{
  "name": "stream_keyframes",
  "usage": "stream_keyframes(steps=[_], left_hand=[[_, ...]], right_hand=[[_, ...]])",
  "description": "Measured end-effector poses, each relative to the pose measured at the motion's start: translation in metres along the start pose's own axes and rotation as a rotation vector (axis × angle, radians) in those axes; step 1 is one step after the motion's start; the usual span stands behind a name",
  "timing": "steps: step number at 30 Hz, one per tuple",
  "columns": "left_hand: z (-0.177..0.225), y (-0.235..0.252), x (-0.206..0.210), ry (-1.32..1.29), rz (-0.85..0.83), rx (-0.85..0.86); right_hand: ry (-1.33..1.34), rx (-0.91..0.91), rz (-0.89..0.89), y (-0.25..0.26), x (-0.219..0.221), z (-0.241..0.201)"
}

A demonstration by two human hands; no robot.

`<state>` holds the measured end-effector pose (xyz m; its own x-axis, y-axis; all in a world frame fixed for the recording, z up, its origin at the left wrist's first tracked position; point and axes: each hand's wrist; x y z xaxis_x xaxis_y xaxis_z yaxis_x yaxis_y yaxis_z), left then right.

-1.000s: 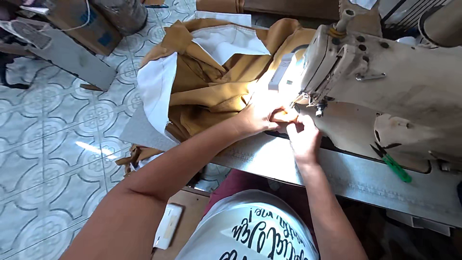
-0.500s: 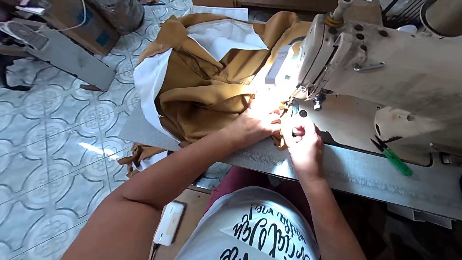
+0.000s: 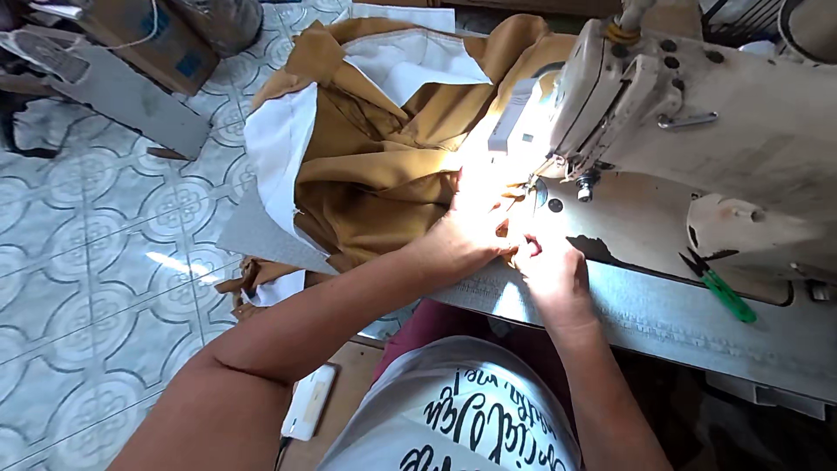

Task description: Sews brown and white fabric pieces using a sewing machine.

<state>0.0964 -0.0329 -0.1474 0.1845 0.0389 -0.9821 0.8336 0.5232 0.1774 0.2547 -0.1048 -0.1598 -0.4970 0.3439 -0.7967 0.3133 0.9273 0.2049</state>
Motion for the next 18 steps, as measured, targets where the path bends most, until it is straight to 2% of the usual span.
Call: stream_keyframes(steps=[2, 8, 18], left_hand=[[0.0, 0.001, -0.002, 0.019, -0.027, 0.0], [-0.004, -0.002, -0.002, -0.044, 0.036, 0.006], [-0.006, 0.0, -0.004, -0.026, 0.021, 0.013]], right_hand=[[-0.021, -0.018, -0.009, 0.0, 0.001, 0.0], [0.029, -0.129, 0.045, -0.004, 0.006, 0.009], [-0.157, -0.216, 0.128, -0.01, 0.015, 0.007]])
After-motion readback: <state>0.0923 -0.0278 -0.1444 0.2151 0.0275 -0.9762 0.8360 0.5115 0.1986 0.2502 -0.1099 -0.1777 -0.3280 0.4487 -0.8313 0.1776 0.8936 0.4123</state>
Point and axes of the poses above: each hand's wrist, its own y-axis towards the middle knuckle, its own x-axis out of the palm, z = x × y, and after that the axes turned 10 degrees about z, right-handed
